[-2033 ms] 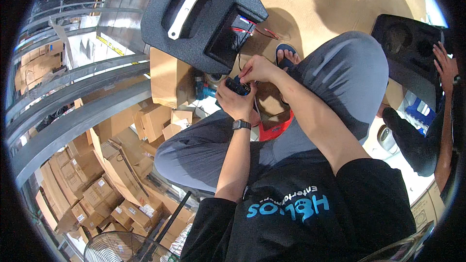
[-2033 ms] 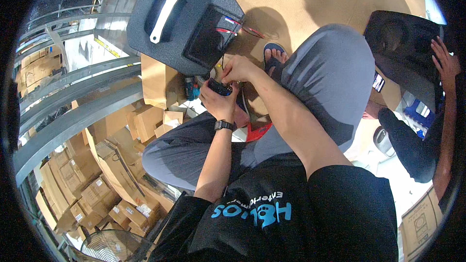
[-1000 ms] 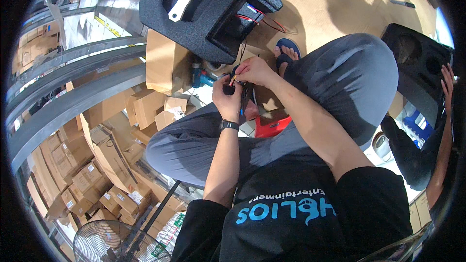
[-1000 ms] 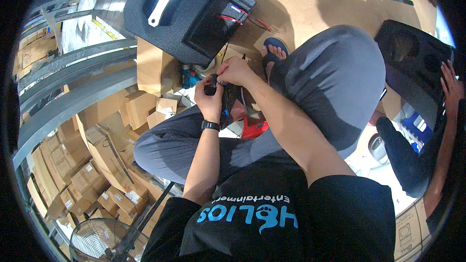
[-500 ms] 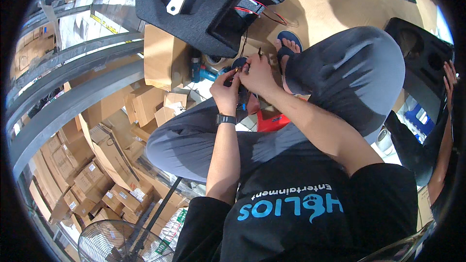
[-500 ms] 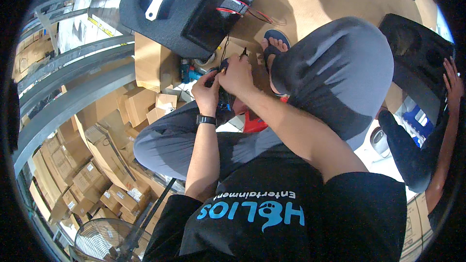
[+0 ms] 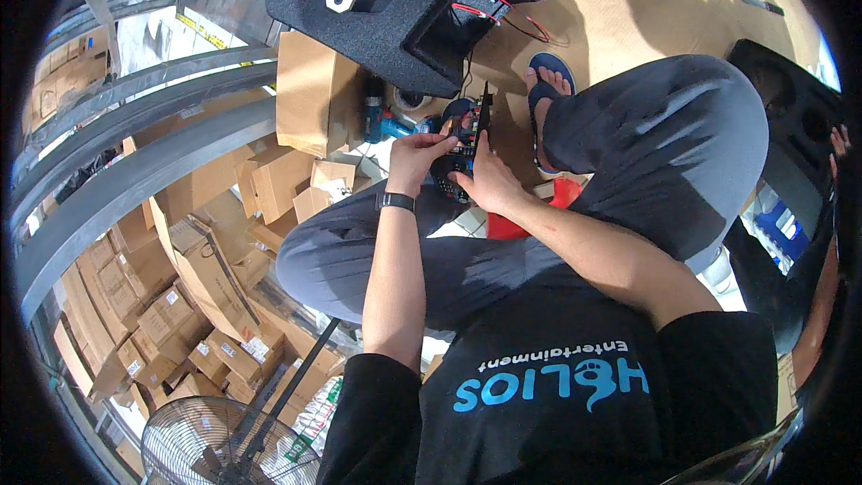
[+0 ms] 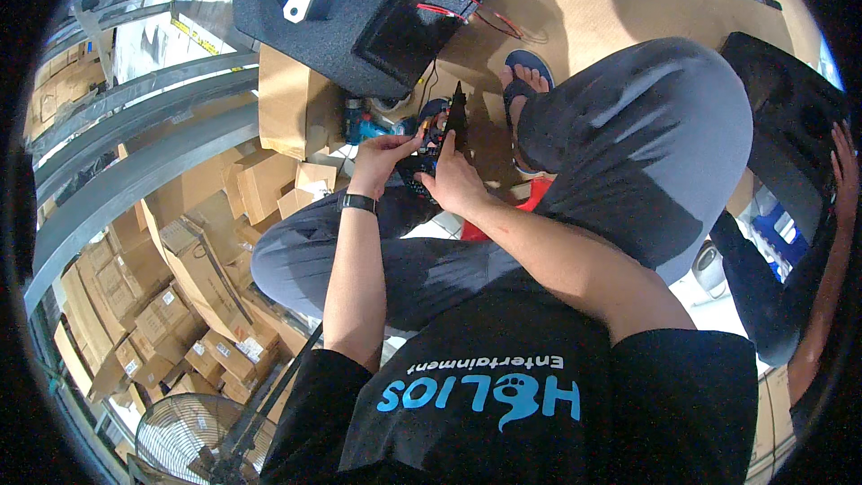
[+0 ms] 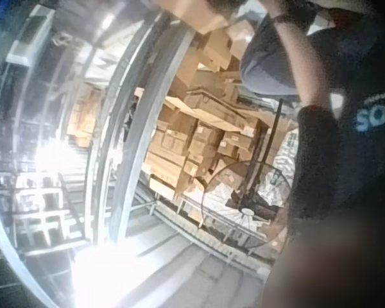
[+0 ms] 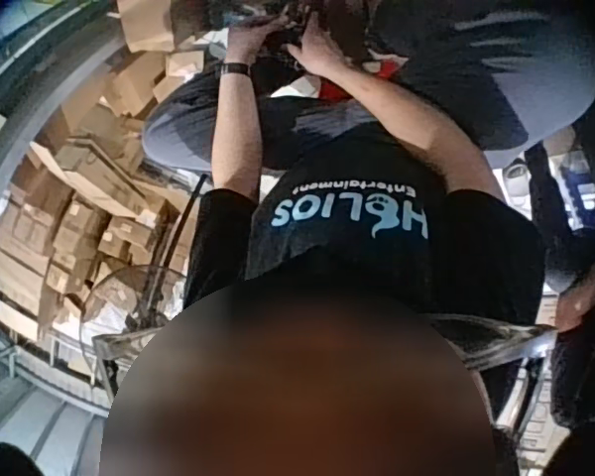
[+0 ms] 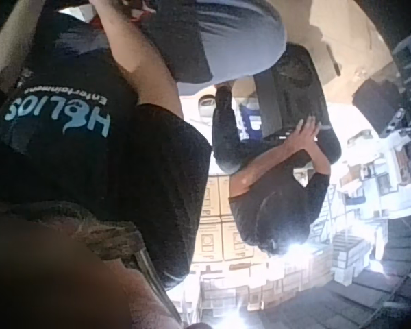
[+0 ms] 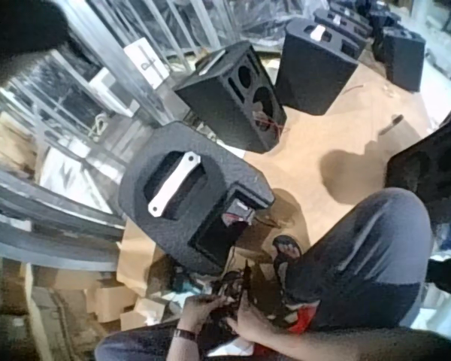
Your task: The person sits on the floor and assembles an electronic device by connecting wires and components to a circuit board. They use their hands to plug in connectors and adjust parts within a foam-lined case.
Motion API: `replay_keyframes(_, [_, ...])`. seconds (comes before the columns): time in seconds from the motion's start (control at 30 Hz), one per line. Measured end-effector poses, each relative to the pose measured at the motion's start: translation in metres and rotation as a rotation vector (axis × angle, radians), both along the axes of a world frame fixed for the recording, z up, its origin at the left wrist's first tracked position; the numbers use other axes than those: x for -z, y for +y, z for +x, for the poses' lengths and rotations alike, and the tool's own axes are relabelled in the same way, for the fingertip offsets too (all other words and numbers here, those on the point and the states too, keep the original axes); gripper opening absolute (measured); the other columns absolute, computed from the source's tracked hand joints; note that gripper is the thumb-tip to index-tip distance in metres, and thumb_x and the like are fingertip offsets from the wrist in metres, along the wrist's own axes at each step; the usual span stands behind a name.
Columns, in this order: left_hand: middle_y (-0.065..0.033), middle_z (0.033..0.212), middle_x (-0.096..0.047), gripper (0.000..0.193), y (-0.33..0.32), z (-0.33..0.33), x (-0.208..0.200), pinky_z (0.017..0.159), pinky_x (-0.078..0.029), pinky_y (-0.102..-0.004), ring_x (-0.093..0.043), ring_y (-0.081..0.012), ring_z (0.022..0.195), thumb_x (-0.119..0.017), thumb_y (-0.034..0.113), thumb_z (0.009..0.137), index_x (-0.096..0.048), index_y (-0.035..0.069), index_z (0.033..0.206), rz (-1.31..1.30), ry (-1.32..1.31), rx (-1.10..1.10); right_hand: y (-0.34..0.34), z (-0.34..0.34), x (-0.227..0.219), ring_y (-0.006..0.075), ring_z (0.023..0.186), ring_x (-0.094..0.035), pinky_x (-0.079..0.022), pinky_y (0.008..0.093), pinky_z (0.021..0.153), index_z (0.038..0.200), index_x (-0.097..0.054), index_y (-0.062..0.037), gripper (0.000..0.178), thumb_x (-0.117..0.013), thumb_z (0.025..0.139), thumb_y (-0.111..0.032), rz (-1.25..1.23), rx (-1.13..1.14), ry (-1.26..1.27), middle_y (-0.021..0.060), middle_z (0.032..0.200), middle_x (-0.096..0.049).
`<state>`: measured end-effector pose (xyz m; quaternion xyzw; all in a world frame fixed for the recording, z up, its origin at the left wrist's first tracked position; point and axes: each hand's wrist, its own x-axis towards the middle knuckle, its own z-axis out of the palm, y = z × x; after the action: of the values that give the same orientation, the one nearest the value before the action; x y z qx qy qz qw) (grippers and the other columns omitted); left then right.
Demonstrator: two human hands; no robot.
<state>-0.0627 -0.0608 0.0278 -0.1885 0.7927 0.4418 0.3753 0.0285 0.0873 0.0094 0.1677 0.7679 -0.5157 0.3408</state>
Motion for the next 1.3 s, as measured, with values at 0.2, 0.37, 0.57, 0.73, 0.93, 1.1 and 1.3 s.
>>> replay_keyframes(0.2, [-0.0081, 0.088, -0.076, 0.038, -0.010, -0.021, -0.001, 0.077, -0.051, -0.0289, -0.066, -0.0129, 0.082, -0.088, 0.032, 0.083, -0.079, -0.002, 0.099, -0.007, 0.056, 0.382, 0.000, -0.004, -0.012, 0.0502, 0.106, -0.067, -0.054, 0.0545, 0.094, 0.158, 0.001, 0.0098, 0.108, -0.072, 0.093, -0.035, -0.007, 0.017, -0.014, 0.0386, 0.120, -0.063])
replay_keyframes(0.37, [-0.0096, 0.099, -0.076, 0.036, -0.014, -0.041, -0.005, 0.082, -0.052, -0.0310, -0.067, -0.0147, 0.091, -0.077, 0.032, 0.093, -0.076, 0.000, 0.110, 0.079, -0.108, 0.609, 0.000, -0.001, -0.012, 0.0532, 0.096, -0.068, -0.055, 0.0573, 0.088, 0.159, 0.006, 0.0060, 0.110, -0.073, 0.092, -0.029, -0.017, 0.028, 0.052, 0.0394, 0.109, -0.065])
replay_keyframes(0.57, [-0.0084, 0.109, -0.074, 0.037, -0.019, -0.066, -0.003, 0.090, -0.054, -0.0321, -0.068, -0.0165, 0.100, -0.074, 0.028, 0.096, -0.071, 0.001, 0.120, 0.009, -0.271, 0.807, -0.003, 0.000, -0.009, 0.0484, 0.091, -0.071, -0.059, 0.0519, 0.082, 0.158, 0.010, 0.0073, 0.117, -0.077, 0.090, -0.029, 0.004, 0.004, 0.087, 0.0373, 0.103, -0.067])
replay_keyframes(0.73, [-0.0111, 0.108, -0.076, 0.033, -0.021, -0.075, 0.007, 0.092, -0.055, -0.0334, -0.071, -0.0212, 0.100, -0.077, 0.026, 0.091, -0.074, 0.004, 0.115, 0.050, -0.131, 0.976, -0.001, -0.001, -0.011, 0.0493, 0.092, -0.071, -0.058, 0.0521, 0.084, 0.158, 0.008, 0.0077, 0.113, -0.076, 0.092, -0.030, 0.029, -0.015, 0.080, 0.0379, 0.105, -0.067])
replay_keyframes(0.93, [-0.0083, 0.110, -0.077, 0.026, -0.018, -0.076, 0.003, 0.097, -0.054, -0.0331, -0.071, -0.0180, 0.102, -0.077, 0.015, 0.092, -0.075, 0.004, 0.116, 0.125, -0.201, 0.918, 0.001, -0.001, -0.012, 0.0481, 0.093, -0.071, -0.059, 0.0515, 0.084, 0.158, 0.005, 0.0094, 0.111, -0.075, 0.092, -0.031, 0.029, -0.024, 0.123, 0.0384, 0.103, -0.067])
replay_keyframes(1.1, [-0.0103, 0.112, -0.077, 0.025, -0.015, -0.073, -0.003, 0.098, -0.054, -0.0332, -0.071, -0.0188, 0.105, -0.073, 0.011, 0.094, -0.075, 0.003, 0.118, 0.171, -0.167, 0.799, 0.001, -0.004, -0.010, 0.0477, 0.090, -0.072, -0.059, 0.0518, 0.082, 0.158, 0.003, 0.0105, 0.110, -0.075, 0.092, -0.031, 0.038, -0.030, 0.146, 0.0371, 0.099, -0.067])
replay_keyframes(1.3, [-0.0106, 0.113, -0.076, 0.028, -0.009, -0.078, -0.009, 0.096, -0.053, -0.0332, -0.070, -0.0181, 0.105, -0.072, 0.017, 0.095, -0.074, 0.000, 0.118, -0.076, -0.214, 0.889, 0.000, -0.012, -0.014, 0.0471, 0.086, -0.072, -0.060, 0.0502, 0.078, 0.158, -0.001, 0.0107, 0.108, -0.076, 0.091, -0.031, 0.054, -0.043, 0.133, 0.0345, 0.095, -0.068])
